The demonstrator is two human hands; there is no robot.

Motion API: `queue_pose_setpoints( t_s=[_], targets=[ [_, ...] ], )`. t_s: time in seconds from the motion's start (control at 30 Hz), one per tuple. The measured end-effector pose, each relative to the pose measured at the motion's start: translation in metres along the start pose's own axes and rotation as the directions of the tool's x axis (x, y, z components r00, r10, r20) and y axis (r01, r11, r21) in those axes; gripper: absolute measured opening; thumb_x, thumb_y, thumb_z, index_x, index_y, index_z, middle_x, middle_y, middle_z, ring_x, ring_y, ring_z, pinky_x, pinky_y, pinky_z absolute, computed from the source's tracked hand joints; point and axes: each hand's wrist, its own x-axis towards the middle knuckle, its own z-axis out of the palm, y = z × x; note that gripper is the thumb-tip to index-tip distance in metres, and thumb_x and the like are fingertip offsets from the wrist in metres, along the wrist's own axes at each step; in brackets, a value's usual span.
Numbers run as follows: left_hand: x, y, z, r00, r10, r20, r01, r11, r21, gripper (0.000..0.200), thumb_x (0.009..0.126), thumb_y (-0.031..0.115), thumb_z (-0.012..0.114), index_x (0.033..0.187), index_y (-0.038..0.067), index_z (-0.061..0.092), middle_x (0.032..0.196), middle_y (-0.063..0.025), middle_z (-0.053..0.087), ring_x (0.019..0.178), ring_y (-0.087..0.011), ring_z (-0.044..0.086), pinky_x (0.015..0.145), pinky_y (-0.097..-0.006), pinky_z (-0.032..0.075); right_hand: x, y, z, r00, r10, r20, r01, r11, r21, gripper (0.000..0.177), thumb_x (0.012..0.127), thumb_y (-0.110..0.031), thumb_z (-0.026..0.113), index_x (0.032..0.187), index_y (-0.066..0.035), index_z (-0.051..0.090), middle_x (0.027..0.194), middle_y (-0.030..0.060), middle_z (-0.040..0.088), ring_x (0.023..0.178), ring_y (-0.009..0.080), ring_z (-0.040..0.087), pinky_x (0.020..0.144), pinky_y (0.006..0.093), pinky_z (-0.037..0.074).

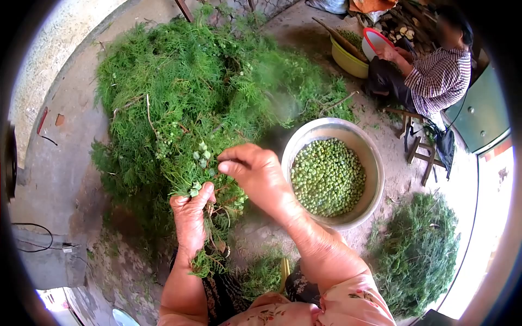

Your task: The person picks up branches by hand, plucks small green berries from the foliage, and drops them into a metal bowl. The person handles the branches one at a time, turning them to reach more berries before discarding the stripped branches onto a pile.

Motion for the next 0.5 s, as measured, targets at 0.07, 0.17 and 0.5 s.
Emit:
queue_pose_setpoints(
  t_s=[0.07, 0.17, 0.5],
  targets=[
    [-0.002, 0.006, 0.006, 1.000, -0.015, -0.020, 0.014, 0.999, -0.043, 0.003, 0.078, 0.005, 0.068, 0.078, 0.003, 0.067, 0.066, -0.0009, 0.063, 0.052, -0.0058, 0.053, 0.045, -0.0194, 0.038, -0.001, 0.005, 0.003, 0.998, -0.020, 0.067, 0.026, 0.996, -0.084, 0.021, 0.078, -0.009, 0.067, 0.097, -0.001, 0.064, 0.086, 0.0104, 0.062, 0.080, 0.0175, 0.057, 0.072, 0.0282, 0.046],
    [0.000, 0.001, 0.001, 0.999, -0.035, 0.022, 0.036, 0.997, -0.065, 0.003, 0.077, 0.005, 0.069, 0.078, 0.002, 0.067, 0.066, -0.0016, 0.063, 0.053, -0.0068, 0.054, 0.045, -0.0199, 0.040, -0.001, 0.006, 0.005, 0.993, -0.035, 0.115, 0.043, 0.996, -0.073, 0.022, 0.079, -0.008, 0.066, 0.099, -0.001, 0.064, 0.085, 0.0091, 0.061, 0.079, 0.0167, 0.056, 0.072, 0.0284, 0.045],
    [0.000, 0.008, -0.001, 0.978, -0.204, 0.042, 0.208, 0.967, -0.145, 0.001, 0.076, 0.005, 0.069, 0.076, 0.005, 0.068, 0.068, -0.0011, 0.064, 0.056, -0.0077, 0.055, 0.052, -0.0205, 0.041, -0.007, 0.014, 0.016, 0.888, 0.383, 0.255, -0.438, 0.538, 0.720, 0.010, 0.087, -0.016, 0.058, 0.090, -0.006, 0.058, 0.066, -0.0021, 0.050, 0.052, 0.0077, 0.042, 0.045, 0.0209, 0.033]
  ],
)
